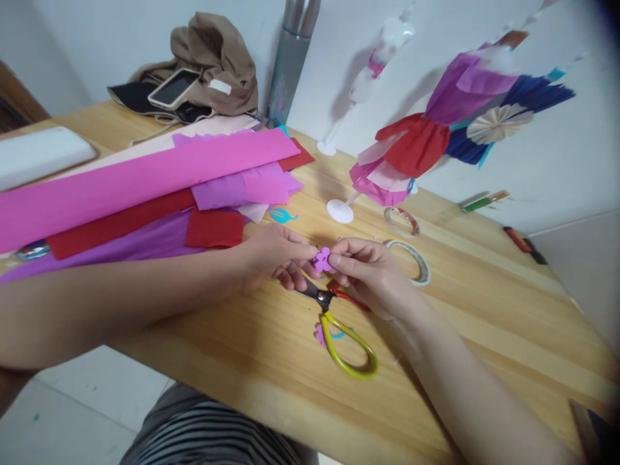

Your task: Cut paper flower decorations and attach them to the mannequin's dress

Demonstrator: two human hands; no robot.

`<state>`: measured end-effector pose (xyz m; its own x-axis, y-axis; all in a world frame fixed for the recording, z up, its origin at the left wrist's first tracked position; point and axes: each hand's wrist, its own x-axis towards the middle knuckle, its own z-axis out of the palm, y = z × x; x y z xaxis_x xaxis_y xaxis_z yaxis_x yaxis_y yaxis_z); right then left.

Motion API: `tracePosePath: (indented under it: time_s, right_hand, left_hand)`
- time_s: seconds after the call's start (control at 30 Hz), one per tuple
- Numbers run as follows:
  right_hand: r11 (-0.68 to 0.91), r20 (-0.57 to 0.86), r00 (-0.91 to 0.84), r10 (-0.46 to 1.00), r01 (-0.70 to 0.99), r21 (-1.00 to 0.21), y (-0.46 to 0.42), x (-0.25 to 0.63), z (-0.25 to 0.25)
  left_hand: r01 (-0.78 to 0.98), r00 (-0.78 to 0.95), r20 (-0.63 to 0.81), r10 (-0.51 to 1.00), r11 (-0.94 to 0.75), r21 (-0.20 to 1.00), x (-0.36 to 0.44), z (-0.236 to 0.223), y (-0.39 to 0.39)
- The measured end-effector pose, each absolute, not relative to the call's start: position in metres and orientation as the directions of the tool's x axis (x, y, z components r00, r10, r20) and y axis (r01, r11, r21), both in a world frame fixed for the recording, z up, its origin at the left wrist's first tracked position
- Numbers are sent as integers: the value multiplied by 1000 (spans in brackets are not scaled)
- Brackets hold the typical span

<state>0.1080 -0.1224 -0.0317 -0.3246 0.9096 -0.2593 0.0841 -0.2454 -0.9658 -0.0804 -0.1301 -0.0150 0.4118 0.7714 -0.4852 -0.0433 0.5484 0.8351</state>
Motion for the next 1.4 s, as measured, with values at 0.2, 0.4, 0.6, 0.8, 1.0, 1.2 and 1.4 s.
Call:
tracePosePath:
  time_s: [0.2, 0.4, 0.6, 0.8, 1.0, 1.2, 1.4]
  right_hand:
    - [-242, -252, -346, 904, 73, -968, -121, 110, -33]
    - [-254, -265, -364, 893, 79, -964, -120, 112, -34]
    - [-281, -299, -384, 873, 104, -954, -120, 113, -31]
    - [-264, -292, -390, 874, 125, -956, -120, 113, -29]
    - [-247, -276, -376, 884, 123, -961, -120, 112, -31]
    - [-207, -252, -359, 898, 160, -965, -121, 111, -30]
    - [-186, -240, -362, 901, 178, -966, -123, 109, -25]
  left_hand:
    - [12, 399, -464, 791, 501, 865, -79, -16, -131]
    - [95, 390, -451, 803, 453, 887, -79, -10, -131]
    - [103, 397, -401, 825, 394, 913, -80, -10, -130]
    - [100, 393, -377, 839, 368, 924, -81, -8, -130]
    - [99, 394, -396, 830, 390, 915, -80, -6, -131]
    - [79, 405, -388, 828, 391, 917, -80, -9, -131]
    - [67, 438, -360, 824, 369, 927, -82, -16, -130]
